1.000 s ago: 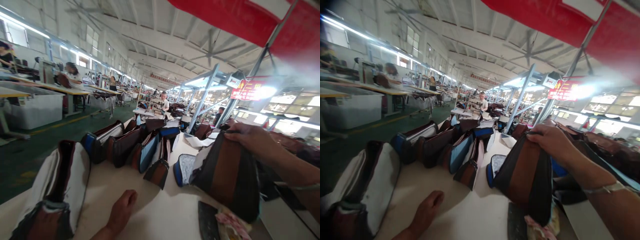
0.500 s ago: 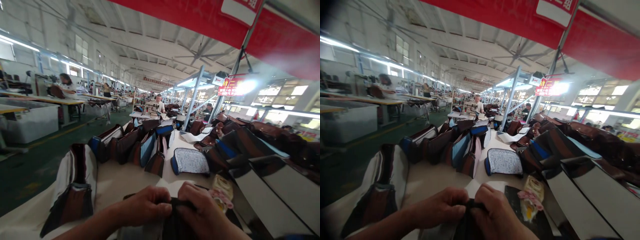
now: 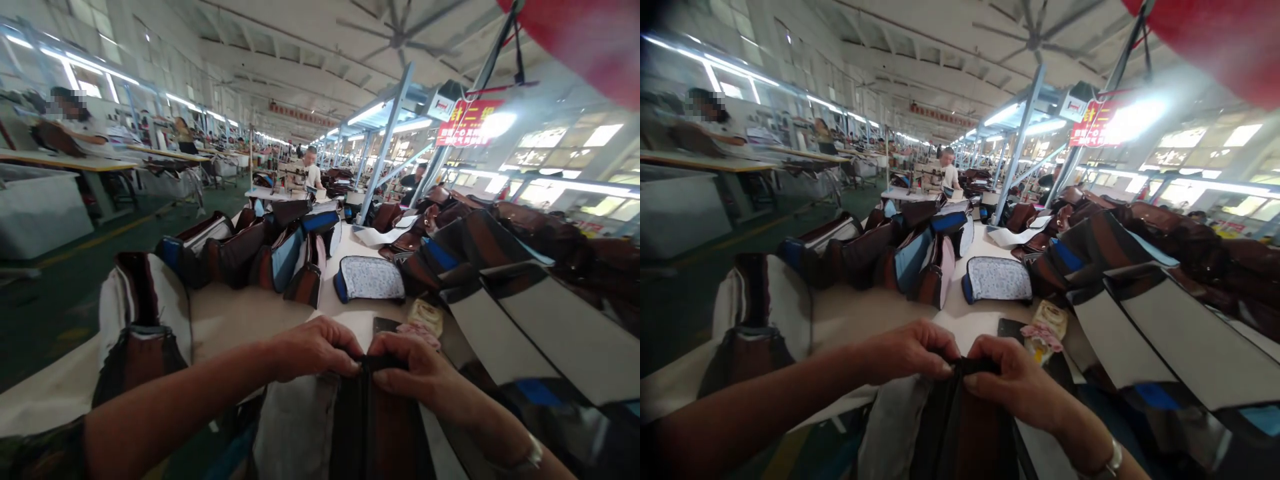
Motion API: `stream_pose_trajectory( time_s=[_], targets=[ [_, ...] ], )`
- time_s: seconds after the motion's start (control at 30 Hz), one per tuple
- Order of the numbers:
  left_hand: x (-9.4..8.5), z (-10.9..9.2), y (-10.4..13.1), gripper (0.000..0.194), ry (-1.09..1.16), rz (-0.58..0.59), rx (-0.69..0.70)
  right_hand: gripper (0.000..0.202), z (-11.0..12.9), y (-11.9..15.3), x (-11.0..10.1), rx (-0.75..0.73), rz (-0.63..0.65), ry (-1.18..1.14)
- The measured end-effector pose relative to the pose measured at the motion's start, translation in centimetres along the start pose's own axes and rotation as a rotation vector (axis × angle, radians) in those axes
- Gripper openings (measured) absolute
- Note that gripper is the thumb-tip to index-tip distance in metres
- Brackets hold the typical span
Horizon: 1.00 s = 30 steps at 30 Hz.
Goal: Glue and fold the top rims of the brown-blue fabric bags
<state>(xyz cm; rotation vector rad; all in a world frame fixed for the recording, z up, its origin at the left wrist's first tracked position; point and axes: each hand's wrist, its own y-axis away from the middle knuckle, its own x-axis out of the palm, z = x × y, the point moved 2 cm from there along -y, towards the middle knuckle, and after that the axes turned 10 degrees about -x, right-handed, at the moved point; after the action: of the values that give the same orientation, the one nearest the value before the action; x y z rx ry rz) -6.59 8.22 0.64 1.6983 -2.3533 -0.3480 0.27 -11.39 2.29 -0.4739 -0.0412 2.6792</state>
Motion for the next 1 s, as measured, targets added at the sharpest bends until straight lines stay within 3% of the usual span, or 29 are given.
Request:
stream_pose_trajectory(
  time_s=[0.17, 0.27, 0.57, 0.7, 0.8, 0.9, 1.0],
  targets=[
    [0.5, -2.8, 0.3, 0.023, -0.244, 0.031, 0.057, 0.026, 2.1, 0.6, -1.1, -0.057, -0.026, 0.064],
    [0.4, -3.9, -0.3, 0.02, -0.337, 0.066, 0.077, 0.03, 1.8, 0.4, -1.4, -0.071, -0.072, 0.042],
    [0.0, -0.6, -2.4, 0.023, -0.039, 0.119, -0.008, 0.025, -2.6, 0.1, -0.4, 0.024, -0.109, -0.167],
    [0.6, -0.1, -2.7, 0.029, 0.001, 0.015, -0.044, 0.019, -2.7, -0.2, 0.0, 0.031, -0.134, -0.168],
    [0.5, 0.2, -3.1, 0.023, 0.024, -0.038, -0.071, 0.019, -2.7, -0.5, 0.1, 0.023, -0.14, -0.157],
    [0.1, 0.5, -3.2, 0.019, -0.068, -0.044, -0.046, 0.022, -2.9, -0.6, 0.0, 0.047, -0.143, -0.146],
    [-0.2, 0.2, -3.0, 0.013, -0.314, -0.071, 0.103, 0.025, -3.2, -0.5, -0.1, 0.049, -0.159, -0.168]
  ],
)
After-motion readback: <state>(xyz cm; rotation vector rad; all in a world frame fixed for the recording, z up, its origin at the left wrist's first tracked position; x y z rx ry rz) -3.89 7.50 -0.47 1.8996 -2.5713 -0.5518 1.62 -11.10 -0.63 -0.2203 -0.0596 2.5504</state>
